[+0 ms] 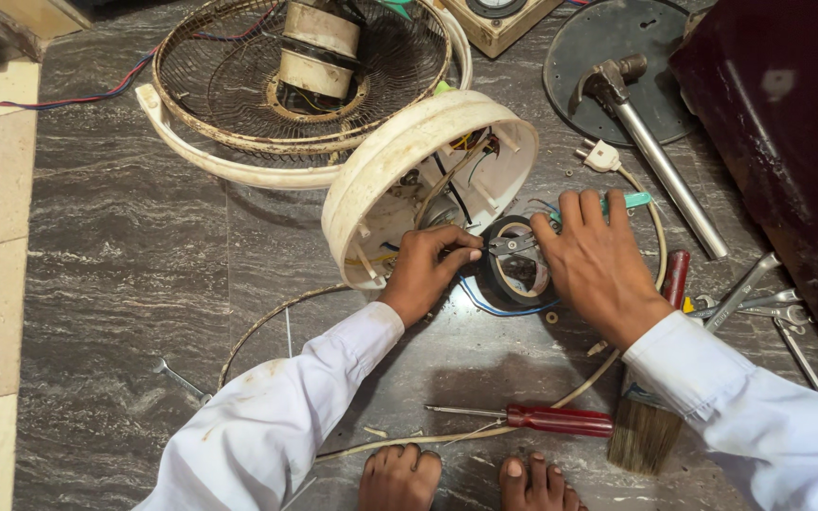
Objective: The person repairs a disassembled electric fan by stripping wires, twisting connections, and wrapping them with electrical tape. They use pliers and a hammer to secure components inside the fan housing.
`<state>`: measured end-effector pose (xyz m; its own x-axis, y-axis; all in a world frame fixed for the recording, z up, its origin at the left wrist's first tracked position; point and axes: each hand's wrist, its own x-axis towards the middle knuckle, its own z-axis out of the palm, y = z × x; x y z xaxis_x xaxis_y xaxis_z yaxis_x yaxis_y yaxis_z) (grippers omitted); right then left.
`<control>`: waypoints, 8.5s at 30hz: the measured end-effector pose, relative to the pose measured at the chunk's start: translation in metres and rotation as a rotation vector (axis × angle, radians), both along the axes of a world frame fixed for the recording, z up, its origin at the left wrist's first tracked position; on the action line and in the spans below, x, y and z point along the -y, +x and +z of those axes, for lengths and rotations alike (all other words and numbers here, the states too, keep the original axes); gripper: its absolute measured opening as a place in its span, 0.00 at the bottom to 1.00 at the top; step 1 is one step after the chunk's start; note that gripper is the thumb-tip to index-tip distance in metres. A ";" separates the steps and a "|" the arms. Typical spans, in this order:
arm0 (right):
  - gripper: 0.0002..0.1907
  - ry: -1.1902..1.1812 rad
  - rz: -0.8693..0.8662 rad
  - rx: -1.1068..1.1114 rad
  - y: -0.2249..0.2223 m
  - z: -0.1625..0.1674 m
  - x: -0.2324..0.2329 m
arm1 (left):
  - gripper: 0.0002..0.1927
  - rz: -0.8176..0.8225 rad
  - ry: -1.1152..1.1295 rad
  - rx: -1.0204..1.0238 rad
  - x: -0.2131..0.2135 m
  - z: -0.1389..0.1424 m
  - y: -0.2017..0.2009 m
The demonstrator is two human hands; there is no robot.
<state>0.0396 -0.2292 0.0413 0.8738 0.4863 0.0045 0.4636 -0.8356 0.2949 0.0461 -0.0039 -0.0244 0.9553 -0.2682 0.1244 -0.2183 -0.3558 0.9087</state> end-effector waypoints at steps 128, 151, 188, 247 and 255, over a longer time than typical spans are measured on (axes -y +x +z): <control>0.23 -0.078 0.016 -0.086 -0.009 0.011 -0.001 | 0.07 0.024 -0.102 -0.112 0.006 -0.003 -0.002; 0.28 -0.148 0.096 -0.080 -0.003 0.016 -0.011 | 0.08 -0.009 0.013 -0.011 0.004 0.001 0.000; 0.15 -0.379 0.255 -0.116 0.006 0.014 0.003 | 0.06 -0.023 0.023 -0.007 0.008 -0.002 -0.004; 0.36 0.016 -0.084 -0.321 0.000 0.011 0.008 | 0.09 -0.021 -0.010 0.025 0.007 -0.005 -0.002; 0.33 0.039 -0.111 -0.349 0.000 0.005 0.014 | 0.10 -0.011 -0.017 -0.006 0.008 -0.009 -0.002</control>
